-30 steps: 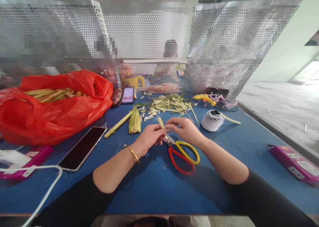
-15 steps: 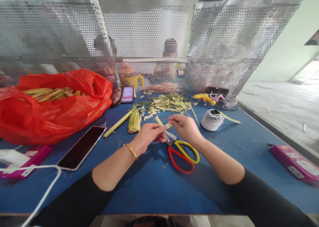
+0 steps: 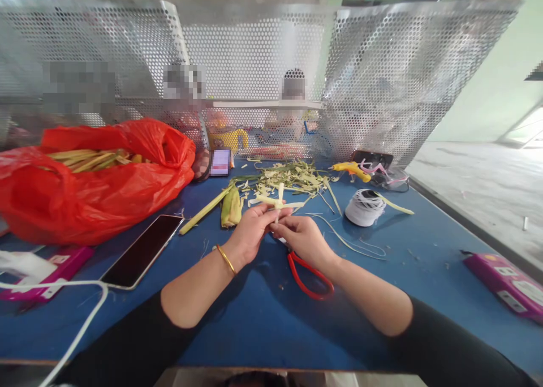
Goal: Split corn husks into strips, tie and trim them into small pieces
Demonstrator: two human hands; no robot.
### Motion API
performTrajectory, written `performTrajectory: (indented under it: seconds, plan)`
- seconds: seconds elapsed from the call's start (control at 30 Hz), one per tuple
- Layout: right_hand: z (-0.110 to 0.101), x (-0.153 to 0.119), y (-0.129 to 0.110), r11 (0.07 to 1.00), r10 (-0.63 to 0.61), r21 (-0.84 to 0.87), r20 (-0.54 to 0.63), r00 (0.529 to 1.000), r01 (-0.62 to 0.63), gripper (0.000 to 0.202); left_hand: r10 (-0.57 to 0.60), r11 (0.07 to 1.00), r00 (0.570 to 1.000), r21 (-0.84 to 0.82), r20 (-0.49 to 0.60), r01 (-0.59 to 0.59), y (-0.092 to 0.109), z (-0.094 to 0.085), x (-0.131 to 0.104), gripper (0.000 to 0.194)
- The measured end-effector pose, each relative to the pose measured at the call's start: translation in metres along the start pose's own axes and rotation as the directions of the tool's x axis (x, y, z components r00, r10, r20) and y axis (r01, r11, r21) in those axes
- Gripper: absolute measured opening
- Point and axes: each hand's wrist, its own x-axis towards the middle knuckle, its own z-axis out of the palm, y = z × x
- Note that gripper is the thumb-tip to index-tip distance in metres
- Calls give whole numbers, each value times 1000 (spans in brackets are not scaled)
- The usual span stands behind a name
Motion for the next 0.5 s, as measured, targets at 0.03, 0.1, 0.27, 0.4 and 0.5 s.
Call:
performTrajectory:
  seconds: [0.03, 0.1, 0.27, 0.4, 0.5]
  plan:
    - [3, 1, 3, 998, 0, 63, -5, 1000, 0, 35, 1, 1000, 1000, 12, 7, -1, -1, 0, 0, 16]
    - [5, 2, 7, 990, -16, 138, -31, 999, 21, 32, 10, 999, 1000, 34, 16, -10, -2, 1, 0, 18]
    - [2, -1, 4, 987, -55, 149, 10, 998, 53, 26, 38, 994, 999, 98, 18, -40, 0, -1, 2, 16]
    - [-3, -3, -3, 983, -104, 160, 83, 991, 90, 23, 51, 987, 999, 153, 4, -51, 3, 0, 1, 12]
    - [-6, -3, -6, 978, -143, 169, 102, 984, 124, 22, 68, 984, 998, 168, -18, -64, 5, 0, 0, 9]
